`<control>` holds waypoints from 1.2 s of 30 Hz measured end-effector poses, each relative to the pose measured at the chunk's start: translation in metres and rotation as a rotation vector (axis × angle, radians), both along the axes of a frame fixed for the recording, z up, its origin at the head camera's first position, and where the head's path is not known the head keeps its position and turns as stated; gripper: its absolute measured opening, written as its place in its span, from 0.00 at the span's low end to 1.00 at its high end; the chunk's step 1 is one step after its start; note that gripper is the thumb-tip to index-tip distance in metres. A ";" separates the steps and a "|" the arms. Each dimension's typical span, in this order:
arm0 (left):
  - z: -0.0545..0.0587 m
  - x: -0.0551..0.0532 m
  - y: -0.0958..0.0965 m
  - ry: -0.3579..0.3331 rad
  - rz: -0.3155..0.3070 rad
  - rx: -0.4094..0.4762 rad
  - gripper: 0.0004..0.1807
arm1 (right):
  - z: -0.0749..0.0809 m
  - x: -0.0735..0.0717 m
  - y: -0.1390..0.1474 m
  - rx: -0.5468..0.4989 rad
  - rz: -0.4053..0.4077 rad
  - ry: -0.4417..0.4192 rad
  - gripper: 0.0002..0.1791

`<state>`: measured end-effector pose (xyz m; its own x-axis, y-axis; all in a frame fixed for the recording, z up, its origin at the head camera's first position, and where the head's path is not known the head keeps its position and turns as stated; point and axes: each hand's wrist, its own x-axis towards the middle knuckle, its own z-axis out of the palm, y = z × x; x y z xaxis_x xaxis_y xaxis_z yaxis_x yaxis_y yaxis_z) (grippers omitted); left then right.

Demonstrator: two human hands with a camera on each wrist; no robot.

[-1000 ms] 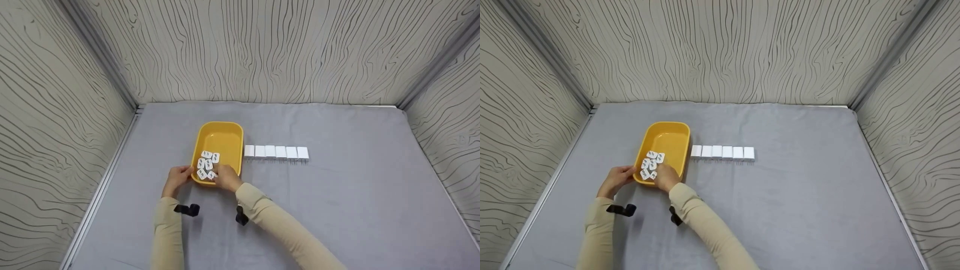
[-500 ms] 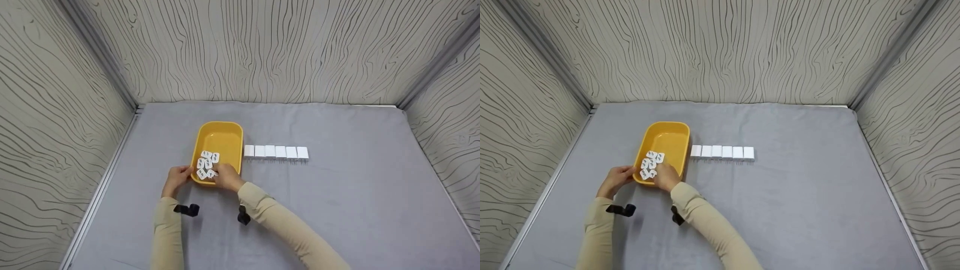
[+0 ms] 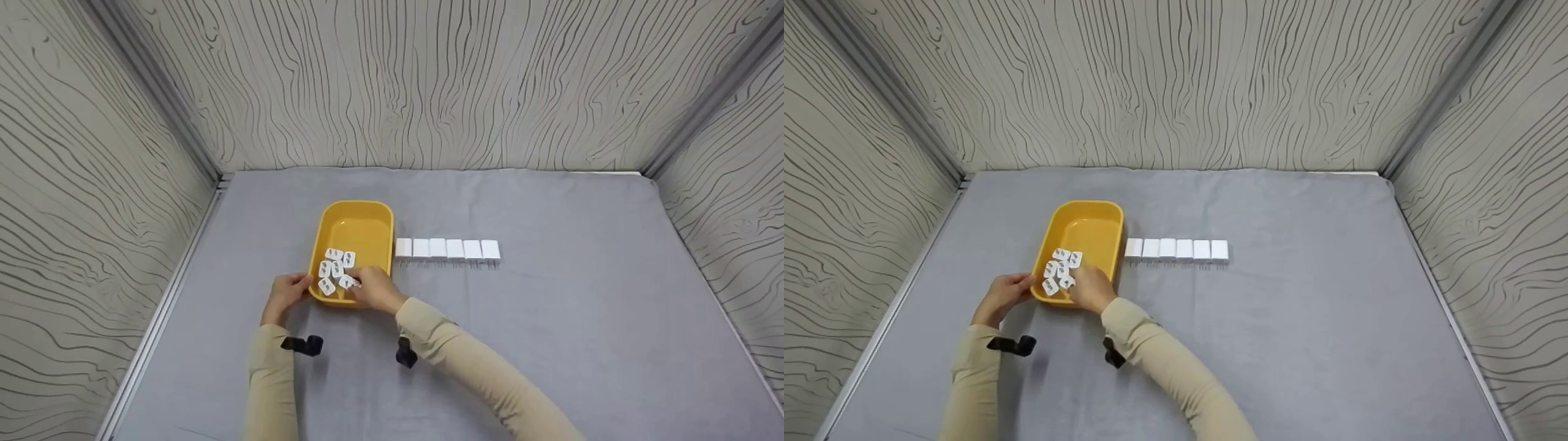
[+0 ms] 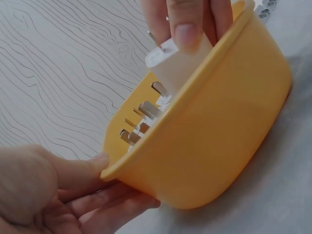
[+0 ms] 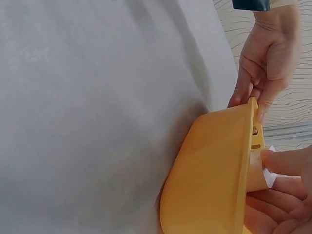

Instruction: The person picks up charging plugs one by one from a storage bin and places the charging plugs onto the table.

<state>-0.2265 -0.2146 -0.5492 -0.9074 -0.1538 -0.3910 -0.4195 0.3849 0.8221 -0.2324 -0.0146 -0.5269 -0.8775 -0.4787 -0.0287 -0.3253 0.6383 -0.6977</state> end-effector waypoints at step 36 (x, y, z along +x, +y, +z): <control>0.000 -0.001 0.001 -0.052 0.016 -0.020 0.21 | 0.001 0.024 0.021 -0.170 0.005 0.046 0.23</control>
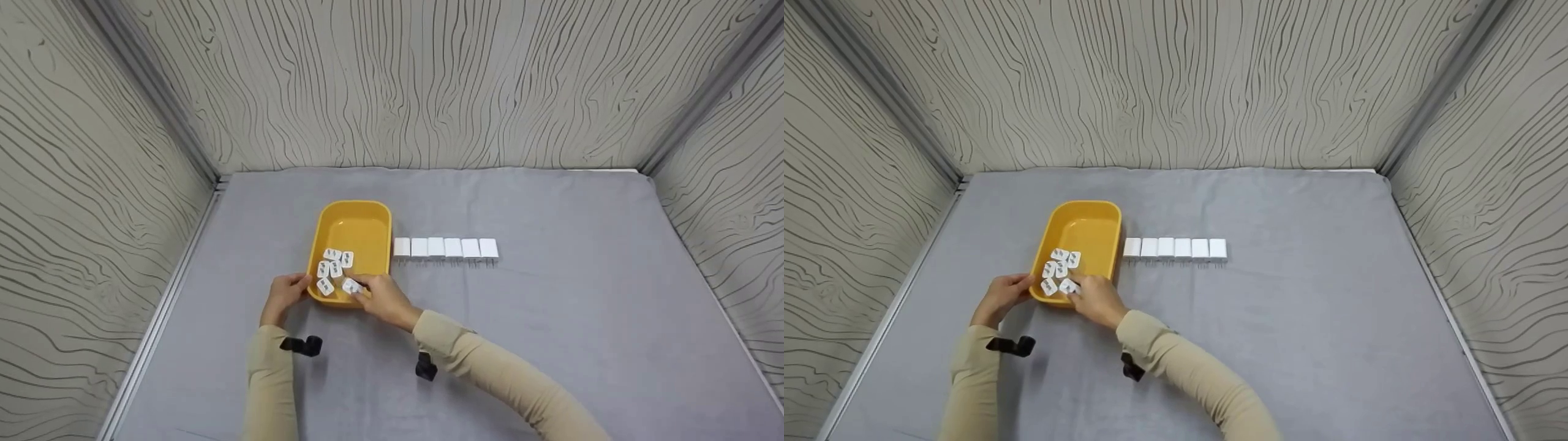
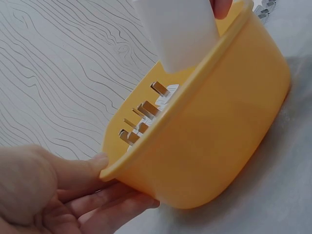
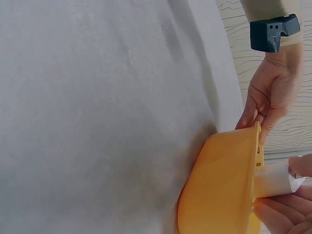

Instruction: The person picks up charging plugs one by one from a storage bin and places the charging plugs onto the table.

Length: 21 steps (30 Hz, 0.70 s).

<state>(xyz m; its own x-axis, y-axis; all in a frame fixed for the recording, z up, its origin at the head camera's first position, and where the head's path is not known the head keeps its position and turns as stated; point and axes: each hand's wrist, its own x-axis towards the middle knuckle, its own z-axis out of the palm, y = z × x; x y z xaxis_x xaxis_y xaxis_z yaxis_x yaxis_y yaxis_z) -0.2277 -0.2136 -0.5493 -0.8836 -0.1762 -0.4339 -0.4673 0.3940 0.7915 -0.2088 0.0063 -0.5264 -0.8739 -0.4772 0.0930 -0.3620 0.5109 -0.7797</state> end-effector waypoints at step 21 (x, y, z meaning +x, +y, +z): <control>-0.003 0.001 -0.002 0.072 -0.014 0.018 0.20 | -0.002 0.005 0.022 0.024 -0.028 0.177 0.18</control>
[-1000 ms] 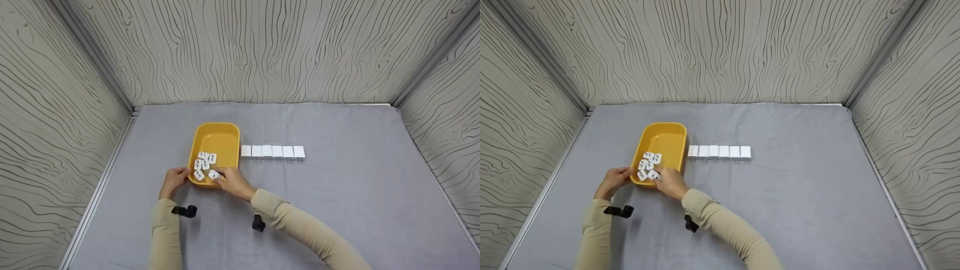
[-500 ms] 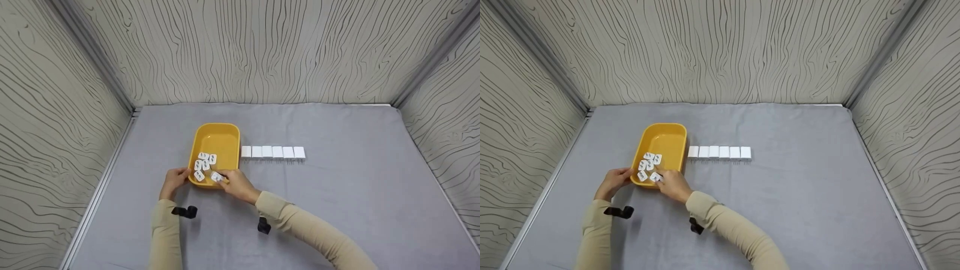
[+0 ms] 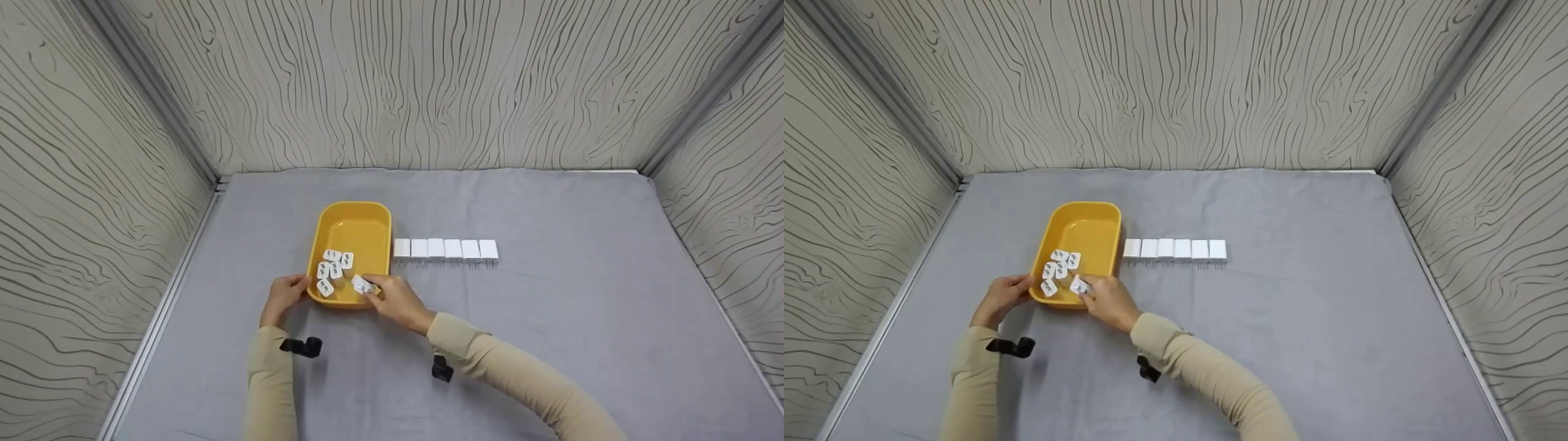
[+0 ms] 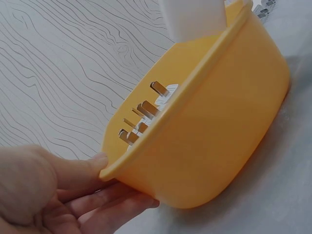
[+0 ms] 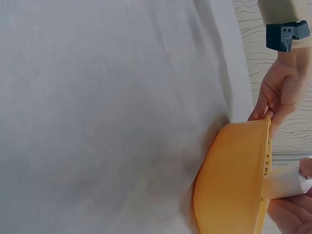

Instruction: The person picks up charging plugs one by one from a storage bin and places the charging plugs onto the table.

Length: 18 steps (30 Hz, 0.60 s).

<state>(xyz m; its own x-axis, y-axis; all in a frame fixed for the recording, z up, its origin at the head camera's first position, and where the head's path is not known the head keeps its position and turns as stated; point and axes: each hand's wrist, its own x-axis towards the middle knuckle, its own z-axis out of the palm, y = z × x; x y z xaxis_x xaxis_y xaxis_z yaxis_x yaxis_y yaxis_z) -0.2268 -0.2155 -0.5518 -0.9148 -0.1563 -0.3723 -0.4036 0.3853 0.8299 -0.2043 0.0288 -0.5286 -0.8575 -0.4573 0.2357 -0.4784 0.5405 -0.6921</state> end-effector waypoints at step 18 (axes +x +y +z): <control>-0.001 0.000 0.001 -0.003 0.020 0.033 0.20 | -0.005 -0.008 0.021 -0.063 -0.106 0.096 0.20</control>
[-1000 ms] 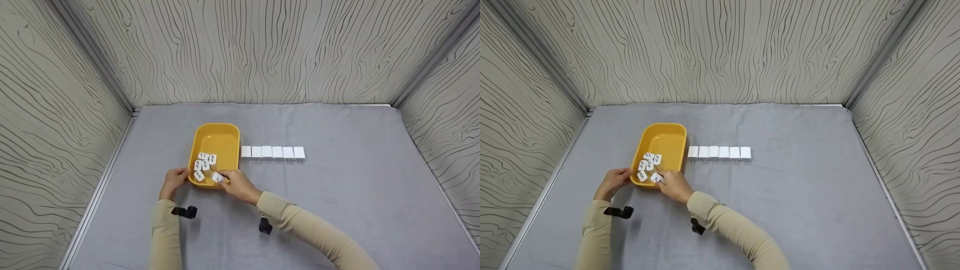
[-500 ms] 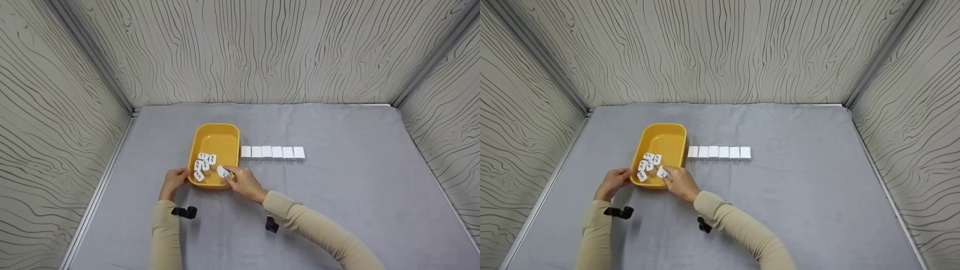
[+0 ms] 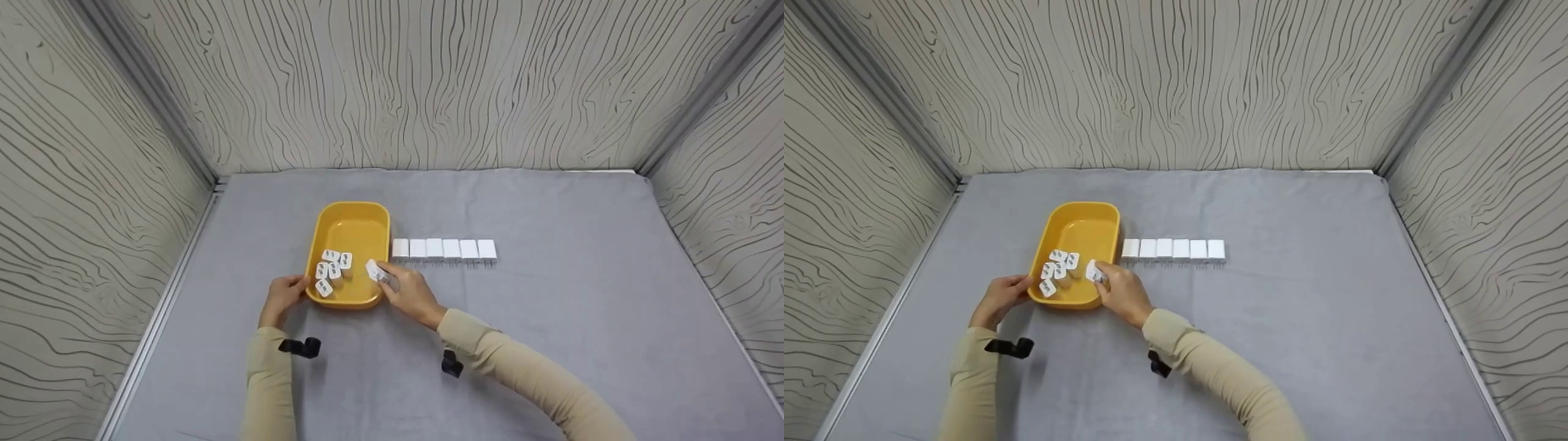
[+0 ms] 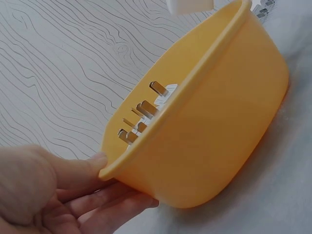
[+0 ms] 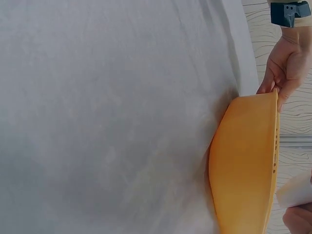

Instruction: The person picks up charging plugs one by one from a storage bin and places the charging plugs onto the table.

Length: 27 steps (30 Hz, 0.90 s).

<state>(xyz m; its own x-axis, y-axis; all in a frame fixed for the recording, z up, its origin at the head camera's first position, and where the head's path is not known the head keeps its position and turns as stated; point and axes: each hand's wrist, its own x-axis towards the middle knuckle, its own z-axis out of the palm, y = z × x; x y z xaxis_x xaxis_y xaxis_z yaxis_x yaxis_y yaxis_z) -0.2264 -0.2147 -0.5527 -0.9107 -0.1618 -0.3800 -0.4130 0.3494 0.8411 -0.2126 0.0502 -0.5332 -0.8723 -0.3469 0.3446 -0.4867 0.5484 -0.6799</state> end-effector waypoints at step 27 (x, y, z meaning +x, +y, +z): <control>0.001 0.000 0.000 -0.002 -0.009 -0.008 0.20 | -0.016 -0.010 0.019 -0.029 -0.139 0.072 0.22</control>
